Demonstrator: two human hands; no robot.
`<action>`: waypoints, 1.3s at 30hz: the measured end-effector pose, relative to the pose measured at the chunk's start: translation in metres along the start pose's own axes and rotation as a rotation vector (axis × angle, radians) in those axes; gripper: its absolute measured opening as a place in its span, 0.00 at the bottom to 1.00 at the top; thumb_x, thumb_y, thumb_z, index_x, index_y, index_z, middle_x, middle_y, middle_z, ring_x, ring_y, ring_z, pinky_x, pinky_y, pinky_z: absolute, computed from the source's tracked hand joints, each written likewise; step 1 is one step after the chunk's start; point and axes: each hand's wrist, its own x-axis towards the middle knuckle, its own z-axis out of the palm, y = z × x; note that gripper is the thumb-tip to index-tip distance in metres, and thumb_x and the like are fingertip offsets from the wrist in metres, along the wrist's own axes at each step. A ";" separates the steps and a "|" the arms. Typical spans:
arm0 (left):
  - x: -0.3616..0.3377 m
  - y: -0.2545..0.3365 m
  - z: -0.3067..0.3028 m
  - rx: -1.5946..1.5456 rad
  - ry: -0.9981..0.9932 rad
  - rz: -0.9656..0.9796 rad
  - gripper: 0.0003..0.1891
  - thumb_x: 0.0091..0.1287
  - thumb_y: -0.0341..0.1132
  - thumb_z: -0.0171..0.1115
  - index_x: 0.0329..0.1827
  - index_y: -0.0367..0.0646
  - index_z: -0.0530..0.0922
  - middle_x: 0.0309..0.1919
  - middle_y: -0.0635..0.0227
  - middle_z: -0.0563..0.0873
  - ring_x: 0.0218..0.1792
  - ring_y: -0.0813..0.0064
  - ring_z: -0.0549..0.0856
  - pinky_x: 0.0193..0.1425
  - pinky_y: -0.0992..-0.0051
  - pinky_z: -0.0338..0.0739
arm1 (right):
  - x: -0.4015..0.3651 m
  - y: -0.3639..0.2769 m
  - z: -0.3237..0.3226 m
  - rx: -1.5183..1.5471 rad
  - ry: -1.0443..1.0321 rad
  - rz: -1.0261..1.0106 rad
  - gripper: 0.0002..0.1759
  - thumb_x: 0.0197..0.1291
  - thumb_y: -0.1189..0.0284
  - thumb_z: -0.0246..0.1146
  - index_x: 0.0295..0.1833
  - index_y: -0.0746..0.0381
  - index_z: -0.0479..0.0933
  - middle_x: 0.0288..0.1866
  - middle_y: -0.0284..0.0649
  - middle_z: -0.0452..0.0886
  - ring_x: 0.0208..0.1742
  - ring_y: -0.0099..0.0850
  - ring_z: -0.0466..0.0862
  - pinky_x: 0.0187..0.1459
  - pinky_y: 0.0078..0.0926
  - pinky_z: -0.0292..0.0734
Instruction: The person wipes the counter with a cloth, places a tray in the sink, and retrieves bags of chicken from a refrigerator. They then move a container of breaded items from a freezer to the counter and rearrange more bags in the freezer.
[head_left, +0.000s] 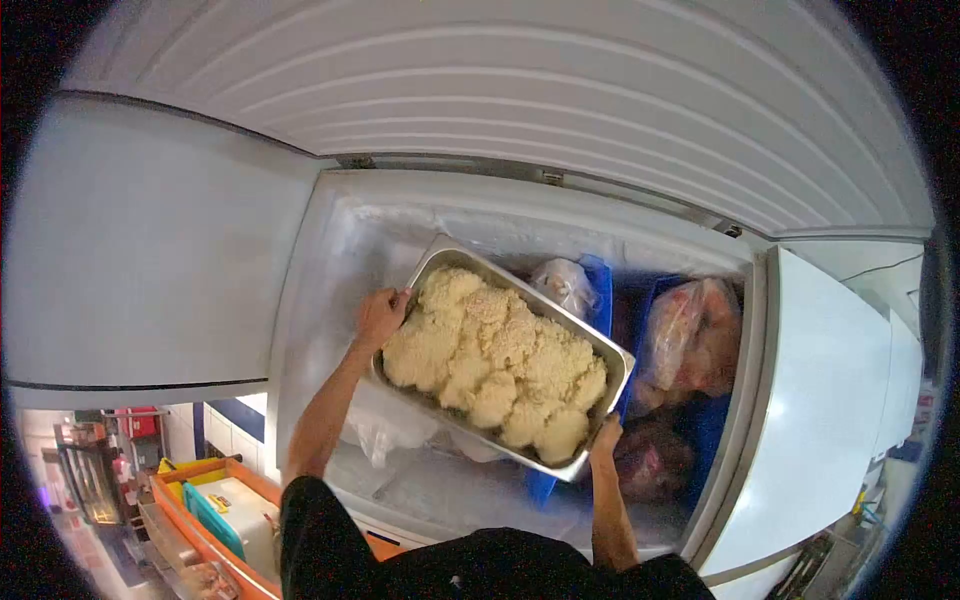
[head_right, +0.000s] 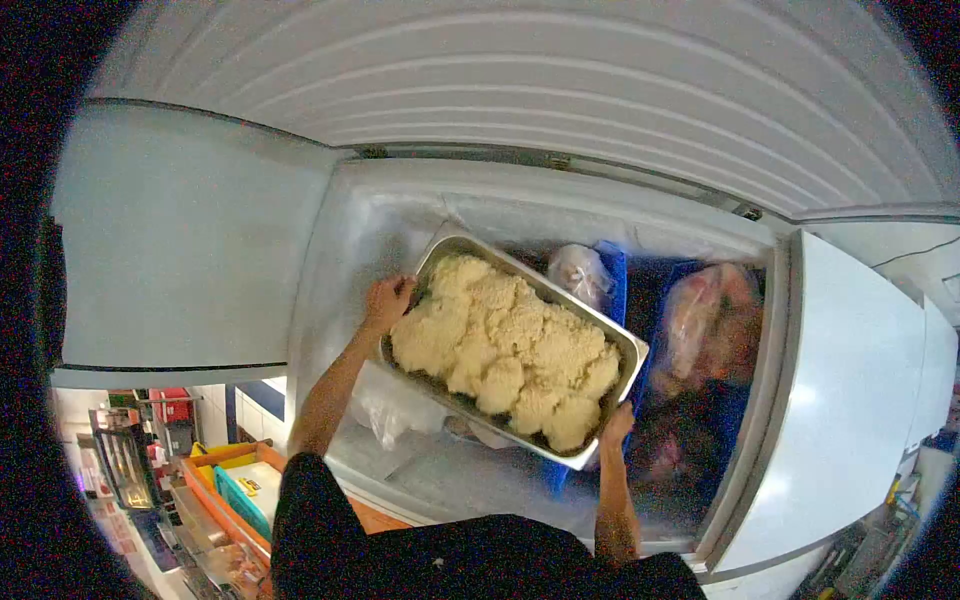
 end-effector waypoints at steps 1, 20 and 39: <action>-0.015 0.009 -0.013 0.005 -0.005 0.003 0.28 0.66 0.55 0.51 0.26 0.34 0.79 0.20 0.49 0.79 0.23 0.51 0.79 0.34 0.58 0.73 | -0.014 -0.004 -0.024 0.290 -0.023 -0.027 0.19 0.65 0.64 0.47 0.38 0.70 0.75 0.30 0.49 0.80 0.28 0.43 0.80 0.27 0.43 0.74; -0.496 0.151 -0.142 -0.608 0.251 -0.697 0.21 0.71 0.42 0.52 0.22 0.38 0.63 0.18 0.80 0.58 0.22 0.86 0.57 0.23 0.77 0.51 | -0.095 -0.157 -0.288 -0.180 -0.218 -0.341 0.28 0.66 0.53 0.51 0.42 0.73 0.73 0.31 0.39 0.73 0.34 0.30 0.69 0.38 0.31 0.67; -1.103 0.423 -0.029 -0.469 1.388 -1.341 0.19 0.72 0.42 0.49 0.31 0.33 0.74 0.24 0.74 0.75 0.27 0.84 0.69 0.31 0.79 0.65 | -0.372 -0.019 -0.262 -0.651 -1.293 -1.241 0.29 0.65 0.55 0.47 0.28 0.74 0.74 0.25 0.58 0.75 0.33 0.52 0.77 0.39 0.43 0.68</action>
